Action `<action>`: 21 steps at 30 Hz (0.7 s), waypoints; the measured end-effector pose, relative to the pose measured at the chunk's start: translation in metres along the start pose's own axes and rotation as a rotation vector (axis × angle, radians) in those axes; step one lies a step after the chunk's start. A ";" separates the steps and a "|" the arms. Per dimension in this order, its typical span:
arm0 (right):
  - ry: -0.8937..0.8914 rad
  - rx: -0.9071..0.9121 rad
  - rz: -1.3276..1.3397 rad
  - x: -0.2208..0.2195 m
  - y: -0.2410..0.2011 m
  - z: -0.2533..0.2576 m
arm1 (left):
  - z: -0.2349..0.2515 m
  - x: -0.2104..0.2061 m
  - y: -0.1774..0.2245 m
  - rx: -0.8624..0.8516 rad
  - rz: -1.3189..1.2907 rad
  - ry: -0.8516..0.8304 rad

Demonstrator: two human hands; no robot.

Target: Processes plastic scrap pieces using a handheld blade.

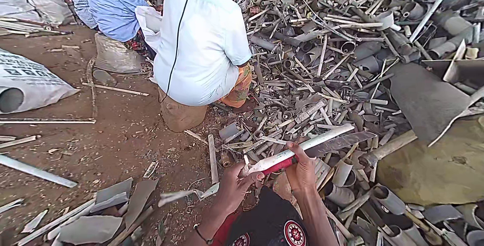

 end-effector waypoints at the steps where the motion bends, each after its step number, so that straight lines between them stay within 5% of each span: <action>1: -0.095 0.081 -0.061 -0.006 -0.004 0.000 | 0.002 0.001 -0.007 0.011 0.075 -0.012; 8: -0.676 0.273 -0.459 -0.048 0.015 -0.042 | 0.018 0.025 -0.049 0.176 0.162 -0.237; 14: -0.618 0.216 -0.636 -0.035 0.023 -0.032 | -0.005 -0.019 -0.024 -0.013 0.170 -0.643; 21: -0.522 0.004 -0.641 -0.036 0.036 -0.028 | -0.010 -0.041 -0.001 0.014 -0.198 -0.589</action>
Point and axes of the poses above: each hand's wrist, its own z-axis towards the middle knuckle, its own x-axis out of the back of the hand, y = z × x, the point moved 9 cm from there along z, towards the middle knuckle, and after that the axes turned 3 degrees about -x, right-handed, at the moved point
